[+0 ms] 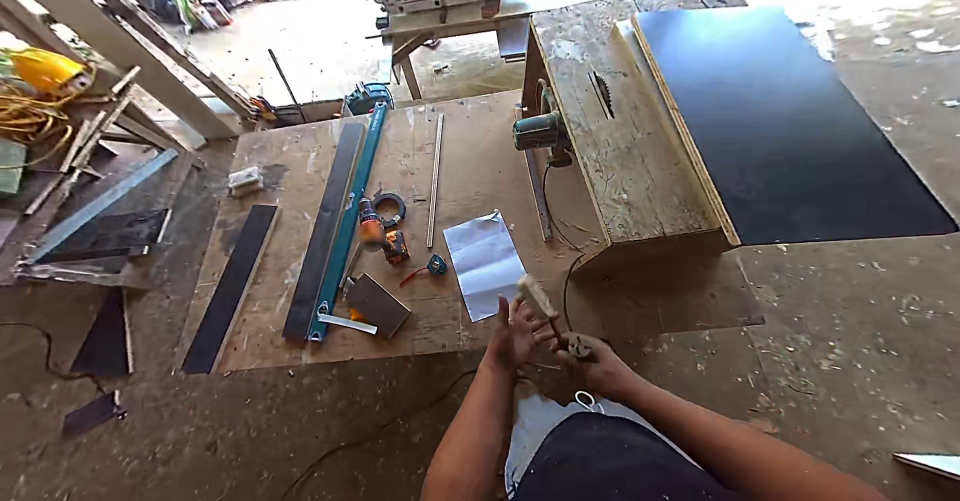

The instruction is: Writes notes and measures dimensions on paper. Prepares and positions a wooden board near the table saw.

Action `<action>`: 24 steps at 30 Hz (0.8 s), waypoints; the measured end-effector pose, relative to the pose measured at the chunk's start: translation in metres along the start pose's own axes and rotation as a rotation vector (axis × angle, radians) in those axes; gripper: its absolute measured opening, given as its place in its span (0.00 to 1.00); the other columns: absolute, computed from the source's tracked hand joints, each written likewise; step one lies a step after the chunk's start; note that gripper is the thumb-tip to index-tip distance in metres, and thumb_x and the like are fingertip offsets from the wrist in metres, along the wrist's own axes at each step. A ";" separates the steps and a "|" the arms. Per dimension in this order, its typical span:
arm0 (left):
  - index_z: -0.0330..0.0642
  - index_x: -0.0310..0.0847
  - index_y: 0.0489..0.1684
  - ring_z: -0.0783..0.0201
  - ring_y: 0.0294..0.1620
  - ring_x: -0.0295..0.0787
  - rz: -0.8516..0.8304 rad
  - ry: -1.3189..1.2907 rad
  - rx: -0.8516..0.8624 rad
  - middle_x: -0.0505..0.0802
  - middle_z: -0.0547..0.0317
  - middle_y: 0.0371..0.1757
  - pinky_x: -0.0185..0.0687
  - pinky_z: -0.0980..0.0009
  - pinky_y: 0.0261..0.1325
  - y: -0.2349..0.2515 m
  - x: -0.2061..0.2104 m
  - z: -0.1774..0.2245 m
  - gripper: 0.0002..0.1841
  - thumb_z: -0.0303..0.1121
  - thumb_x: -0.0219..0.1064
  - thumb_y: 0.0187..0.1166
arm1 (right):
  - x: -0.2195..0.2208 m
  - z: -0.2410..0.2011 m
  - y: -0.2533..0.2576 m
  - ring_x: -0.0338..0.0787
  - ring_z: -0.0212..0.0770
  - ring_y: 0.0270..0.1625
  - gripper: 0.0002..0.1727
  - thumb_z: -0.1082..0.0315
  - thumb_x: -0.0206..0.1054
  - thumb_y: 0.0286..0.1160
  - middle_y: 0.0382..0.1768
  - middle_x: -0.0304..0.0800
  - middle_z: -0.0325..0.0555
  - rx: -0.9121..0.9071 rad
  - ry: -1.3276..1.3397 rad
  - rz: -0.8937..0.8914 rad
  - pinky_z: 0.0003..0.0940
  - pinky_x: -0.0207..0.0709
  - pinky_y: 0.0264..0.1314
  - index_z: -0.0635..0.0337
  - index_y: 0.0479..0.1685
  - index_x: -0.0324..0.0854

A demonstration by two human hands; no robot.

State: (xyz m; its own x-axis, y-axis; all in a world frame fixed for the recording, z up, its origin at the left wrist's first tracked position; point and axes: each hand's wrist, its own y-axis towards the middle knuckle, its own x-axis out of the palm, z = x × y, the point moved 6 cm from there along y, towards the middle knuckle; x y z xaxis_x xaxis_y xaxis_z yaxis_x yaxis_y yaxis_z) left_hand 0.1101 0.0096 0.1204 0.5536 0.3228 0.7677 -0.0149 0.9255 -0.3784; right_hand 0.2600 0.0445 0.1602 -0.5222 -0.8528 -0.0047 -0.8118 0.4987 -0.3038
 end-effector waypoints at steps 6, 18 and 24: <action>0.45 0.77 0.65 0.63 0.29 0.90 0.000 -0.011 0.214 0.94 0.53 0.44 0.87 0.70 0.30 0.002 0.043 0.044 0.31 0.60 0.38 0.90 | 0.006 0.004 0.003 0.93 0.43 0.48 0.15 0.59 0.67 0.82 0.44 0.95 0.47 0.121 -0.328 -0.039 0.49 0.86 0.60 0.58 0.58 0.86; 0.51 0.81 0.58 0.66 0.31 0.84 -0.237 0.056 0.317 0.89 0.50 0.60 0.77 0.74 0.25 -0.027 0.030 0.062 0.26 0.59 0.54 0.76 | 0.014 -0.113 -0.001 0.88 0.39 0.42 0.21 0.50 0.61 0.88 0.41 0.88 0.43 -0.322 -0.728 0.095 0.40 0.86 0.47 0.54 0.60 0.90; 0.51 0.82 0.59 0.68 0.30 0.83 -0.259 0.188 0.329 0.89 0.53 0.56 0.77 0.74 0.26 -0.038 0.038 0.060 0.30 0.65 0.55 0.75 | 0.022 -0.127 0.007 0.87 0.40 0.36 0.16 0.54 0.67 0.84 0.34 0.84 0.42 -0.334 -0.824 0.154 0.41 0.84 0.40 0.53 0.55 0.92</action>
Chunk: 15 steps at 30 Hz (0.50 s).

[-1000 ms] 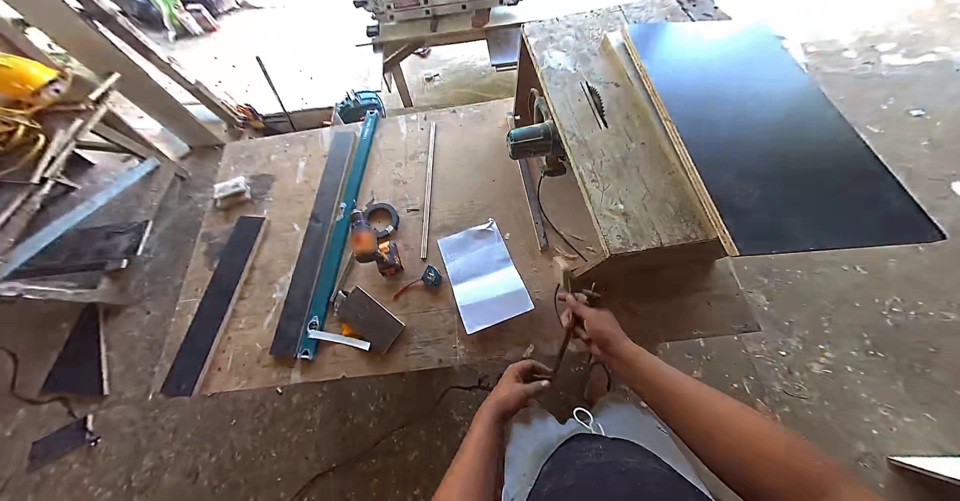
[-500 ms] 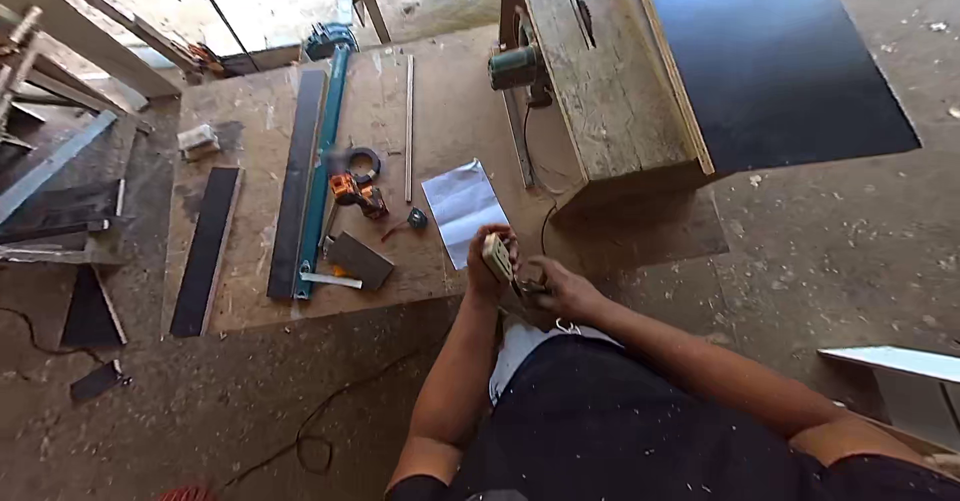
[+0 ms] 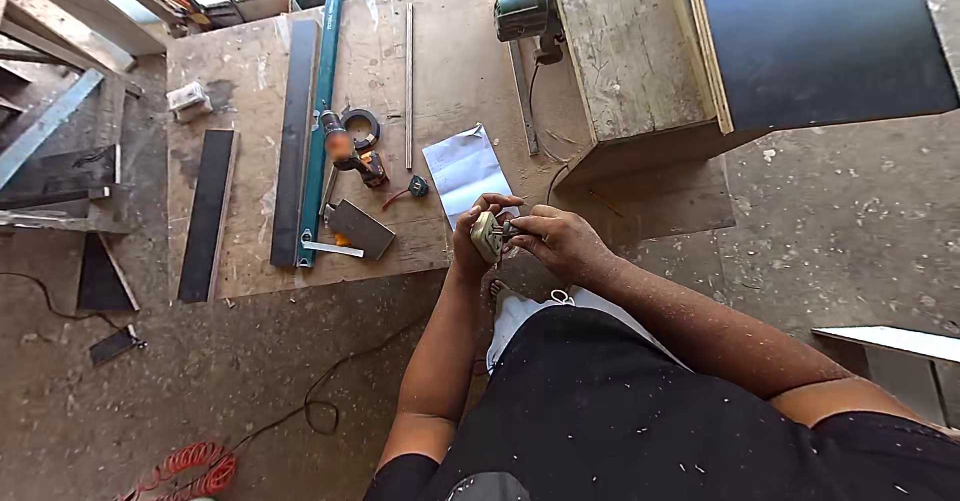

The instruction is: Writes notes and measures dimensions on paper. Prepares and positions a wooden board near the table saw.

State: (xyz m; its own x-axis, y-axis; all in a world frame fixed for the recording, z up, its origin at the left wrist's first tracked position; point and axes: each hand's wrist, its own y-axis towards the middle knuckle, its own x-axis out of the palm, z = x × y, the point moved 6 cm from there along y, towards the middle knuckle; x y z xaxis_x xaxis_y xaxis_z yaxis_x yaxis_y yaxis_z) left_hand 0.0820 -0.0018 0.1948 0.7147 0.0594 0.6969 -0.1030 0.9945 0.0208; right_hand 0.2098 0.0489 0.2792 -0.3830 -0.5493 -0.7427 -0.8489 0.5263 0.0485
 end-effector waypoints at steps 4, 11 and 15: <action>0.49 0.83 0.64 0.67 0.31 0.87 -0.031 0.002 -0.065 0.91 0.52 0.55 0.83 0.73 0.28 -0.005 0.003 -0.002 0.42 0.78 0.51 0.74 | -0.001 -0.010 -0.005 0.88 0.43 0.37 0.15 0.57 0.69 0.82 0.36 0.86 0.44 -0.084 -0.104 0.046 0.42 0.85 0.38 0.55 0.55 0.92; 0.49 0.83 0.66 0.70 0.38 0.90 0.003 0.158 -0.107 0.93 0.59 0.49 0.88 0.71 0.40 -0.015 0.015 -0.018 0.46 0.81 0.45 0.73 | 0.009 -0.010 -0.015 0.93 0.47 0.46 0.14 0.59 0.66 0.83 0.42 0.92 0.48 -0.100 -0.093 0.002 0.48 0.88 0.48 0.59 0.48 0.92; 0.40 0.78 0.72 0.64 0.42 0.92 0.072 0.208 -0.205 0.94 0.51 0.52 0.90 0.68 0.42 -0.014 0.010 -0.057 0.48 0.76 0.38 0.80 | 0.023 0.019 -0.032 0.93 0.50 0.57 0.14 0.61 0.62 0.85 0.55 0.93 0.52 -0.037 -0.059 -0.071 0.51 0.87 0.59 0.63 0.50 0.89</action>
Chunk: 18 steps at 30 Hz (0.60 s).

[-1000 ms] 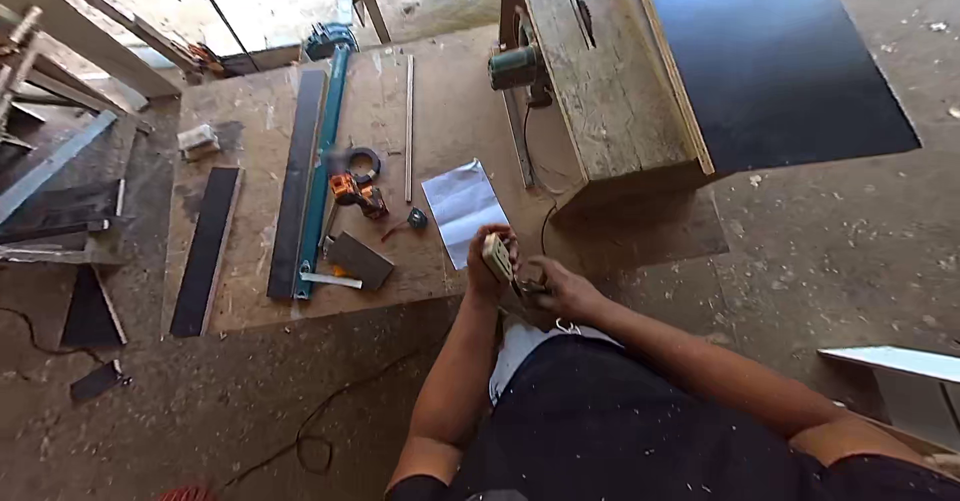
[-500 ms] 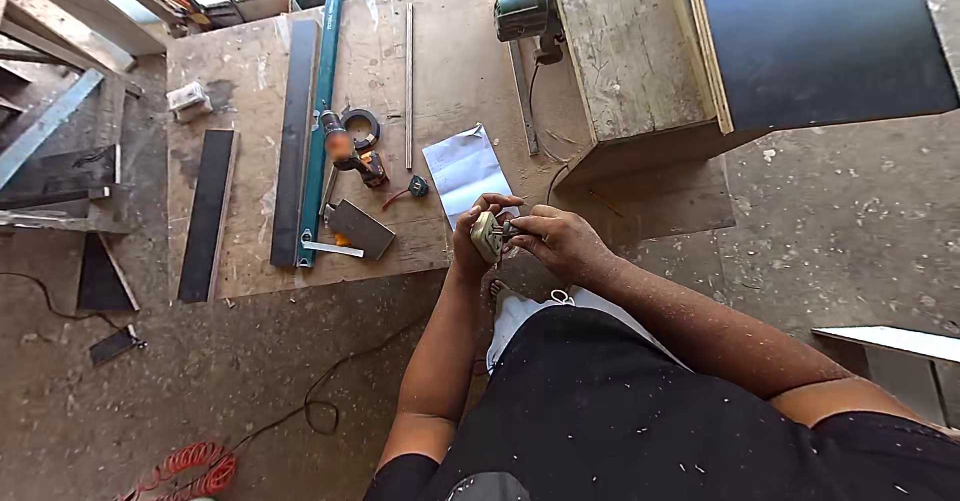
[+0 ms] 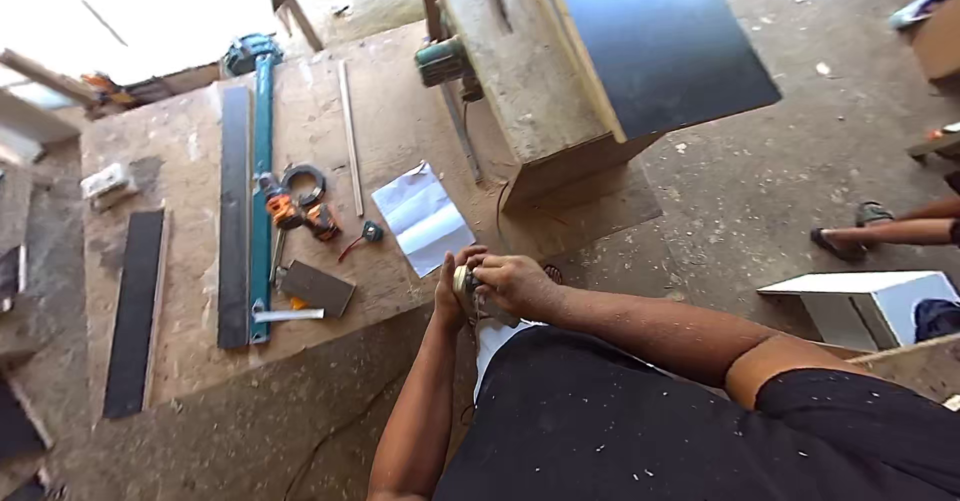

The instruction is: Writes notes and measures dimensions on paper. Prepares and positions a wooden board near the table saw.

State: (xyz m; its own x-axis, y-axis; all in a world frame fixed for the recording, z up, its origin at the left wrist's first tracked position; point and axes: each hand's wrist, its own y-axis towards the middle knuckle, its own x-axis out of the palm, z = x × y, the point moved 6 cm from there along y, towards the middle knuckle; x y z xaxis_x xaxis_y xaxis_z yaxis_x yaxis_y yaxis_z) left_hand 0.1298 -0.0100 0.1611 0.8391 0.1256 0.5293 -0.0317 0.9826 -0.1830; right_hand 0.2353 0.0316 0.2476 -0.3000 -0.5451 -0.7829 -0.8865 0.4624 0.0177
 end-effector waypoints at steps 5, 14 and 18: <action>0.35 0.80 0.63 0.56 0.41 0.87 0.487 0.258 -0.413 0.91 0.46 0.44 0.85 0.54 0.46 0.011 -0.025 -0.100 0.44 0.64 0.24 0.91 | 0.078 0.113 -0.019 0.88 0.57 0.64 0.17 0.59 0.62 0.86 0.56 0.90 0.58 0.324 0.129 -0.238 0.58 0.77 0.73 0.61 0.58 0.89; 0.34 0.61 0.85 0.47 0.75 0.80 0.685 -0.185 -0.385 0.79 0.38 0.79 0.76 0.50 0.75 0.023 0.018 -0.135 0.35 0.57 0.43 0.94 | -0.065 0.217 -0.073 0.82 0.52 0.76 0.30 0.55 0.61 0.89 0.75 0.80 0.62 0.804 1.001 0.733 0.50 0.77 0.79 0.69 0.79 0.71; 0.31 0.71 0.75 0.49 0.63 0.90 0.643 -0.085 -0.326 0.89 0.40 0.65 0.85 0.53 0.65 0.022 0.027 -0.124 0.24 0.44 0.49 0.95 | -0.173 0.289 -0.115 0.90 0.47 0.65 0.38 0.35 0.48 0.89 0.69 0.85 0.49 0.554 1.455 1.205 0.49 0.87 0.64 0.51 0.88 0.58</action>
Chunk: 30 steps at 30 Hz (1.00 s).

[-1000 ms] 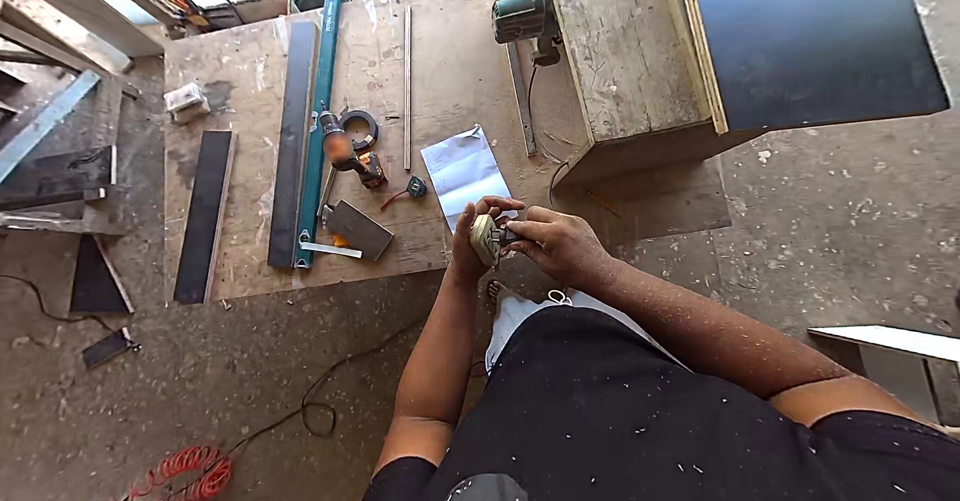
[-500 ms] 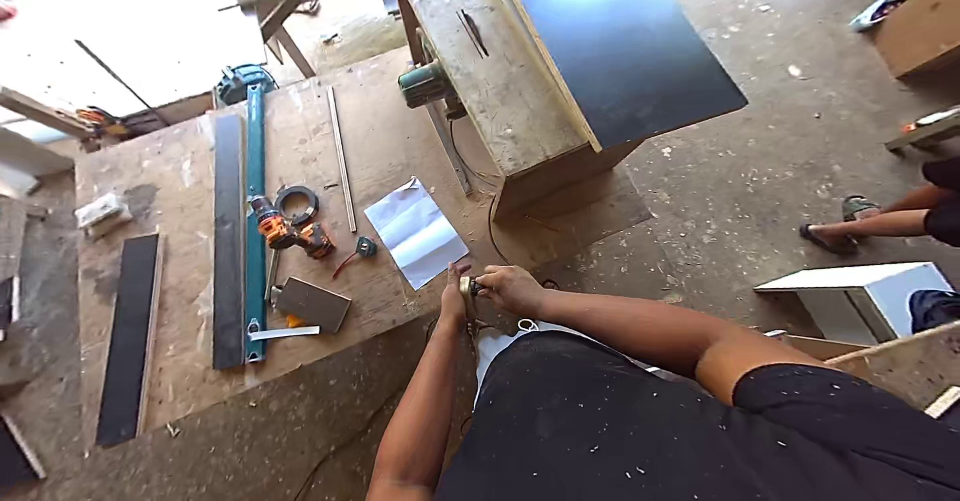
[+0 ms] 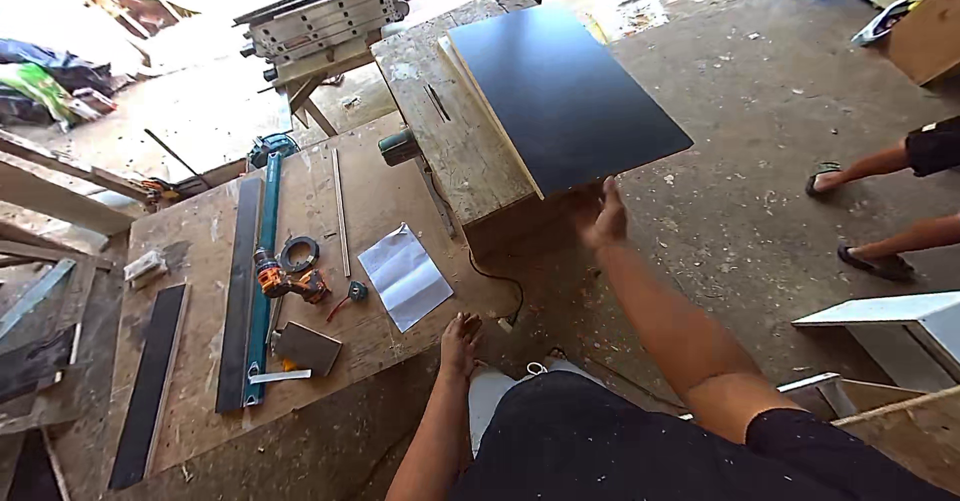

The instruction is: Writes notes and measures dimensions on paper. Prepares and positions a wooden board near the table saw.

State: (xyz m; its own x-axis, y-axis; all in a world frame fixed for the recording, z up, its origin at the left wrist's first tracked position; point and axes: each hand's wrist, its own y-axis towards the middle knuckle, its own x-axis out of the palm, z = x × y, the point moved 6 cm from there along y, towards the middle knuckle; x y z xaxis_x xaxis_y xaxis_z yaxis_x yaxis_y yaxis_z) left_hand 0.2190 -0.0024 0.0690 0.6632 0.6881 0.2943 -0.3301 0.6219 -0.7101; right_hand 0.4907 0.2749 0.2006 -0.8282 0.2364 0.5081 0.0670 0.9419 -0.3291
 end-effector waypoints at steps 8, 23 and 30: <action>0.30 0.74 0.67 0.48 0.48 0.96 -0.082 0.182 0.056 0.94 0.38 0.54 0.92 0.53 0.50 -0.007 0.032 0.039 0.16 0.34 0.56 0.93 | -0.010 -0.039 0.069 0.92 0.47 0.59 0.31 0.48 0.71 0.78 0.60 0.90 0.49 0.145 0.097 0.039 0.48 0.89 0.58 0.51 0.76 0.72; 0.31 0.78 0.66 0.54 0.52 0.94 -0.690 0.557 0.390 0.94 0.45 0.58 0.91 0.56 0.57 0.004 0.150 0.214 0.18 0.37 0.53 0.93 | 0.016 -0.044 -0.041 0.95 0.44 0.50 0.15 0.77 0.57 0.75 0.47 0.91 0.50 -0.310 0.255 0.036 0.48 0.91 0.57 0.61 0.61 0.70; 0.43 0.51 0.90 0.50 0.63 0.90 -0.573 0.260 0.346 0.85 0.41 0.71 0.89 0.50 0.62 -0.036 0.194 0.149 0.36 0.52 0.59 0.89 | -0.073 -0.001 -0.208 0.97 0.38 0.44 0.28 0.70 0.77 0.49 0.43 0.95 0.42 -0.239 0.138 0.046 0.41 0.94 0.49 0.54 0.57 0.77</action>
State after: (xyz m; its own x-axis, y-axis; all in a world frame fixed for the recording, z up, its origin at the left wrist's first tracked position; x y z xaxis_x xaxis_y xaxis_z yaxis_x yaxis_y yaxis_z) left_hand 0.2593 0.1647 0.2468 0.9203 0.1339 0.3677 -0.0479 0.9711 -0.2337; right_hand 0.5374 0.0620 0.2328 -0.7385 0.2948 0.6064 0.2452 0.9552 -0.1657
